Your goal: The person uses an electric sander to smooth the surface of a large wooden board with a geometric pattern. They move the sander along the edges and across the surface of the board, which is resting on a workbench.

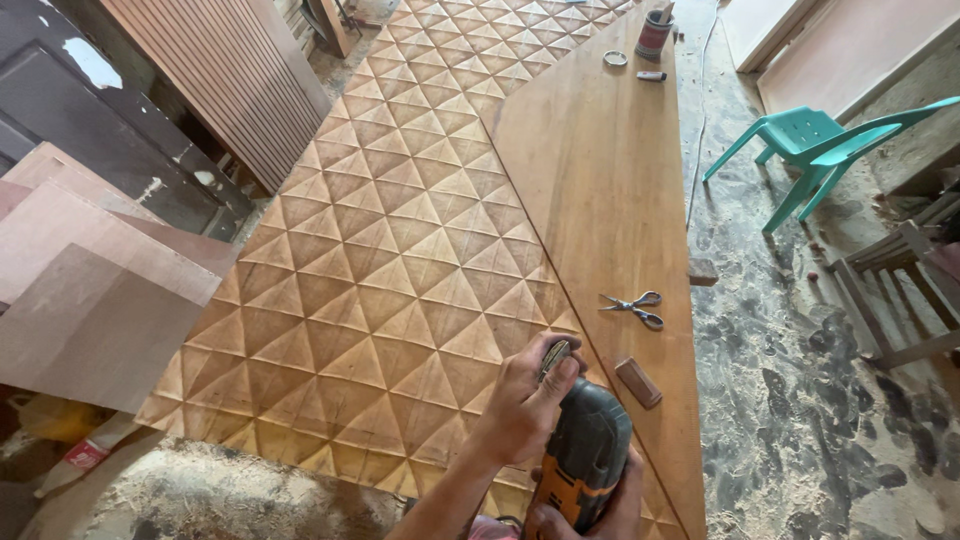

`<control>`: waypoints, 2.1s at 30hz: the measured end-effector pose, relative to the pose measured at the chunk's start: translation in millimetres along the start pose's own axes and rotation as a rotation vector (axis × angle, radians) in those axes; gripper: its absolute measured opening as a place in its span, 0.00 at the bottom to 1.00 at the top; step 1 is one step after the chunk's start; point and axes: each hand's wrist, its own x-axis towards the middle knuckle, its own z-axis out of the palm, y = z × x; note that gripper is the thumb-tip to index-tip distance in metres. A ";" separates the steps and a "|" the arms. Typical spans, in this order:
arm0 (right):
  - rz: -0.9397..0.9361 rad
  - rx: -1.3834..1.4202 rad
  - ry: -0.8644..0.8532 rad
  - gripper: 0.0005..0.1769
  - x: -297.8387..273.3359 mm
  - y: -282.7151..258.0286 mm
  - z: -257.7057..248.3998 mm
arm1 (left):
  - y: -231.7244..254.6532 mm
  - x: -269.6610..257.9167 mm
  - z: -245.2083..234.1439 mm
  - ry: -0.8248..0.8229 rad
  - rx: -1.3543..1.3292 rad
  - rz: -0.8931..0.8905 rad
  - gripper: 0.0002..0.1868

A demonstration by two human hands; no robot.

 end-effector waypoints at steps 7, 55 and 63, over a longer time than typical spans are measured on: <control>-0.043 0.016 -0.033 0.57 -2.1 -1.8 1.3 | -8.4 -4.3 1.3 -0.007 -0.062 -0.041 0.28; 0.035 0.094 -0.172 0.54 -1.0 -16.4 -16.9 | 8.4 26.7 -8.7 -0.262 -0.377 0.369 0.53; 0.116 0.184 -0.159 0.54 0.8 -49.8 -16.2 | 48.6 27.8 -74.6 -0.080 -0.372 0.409 0.55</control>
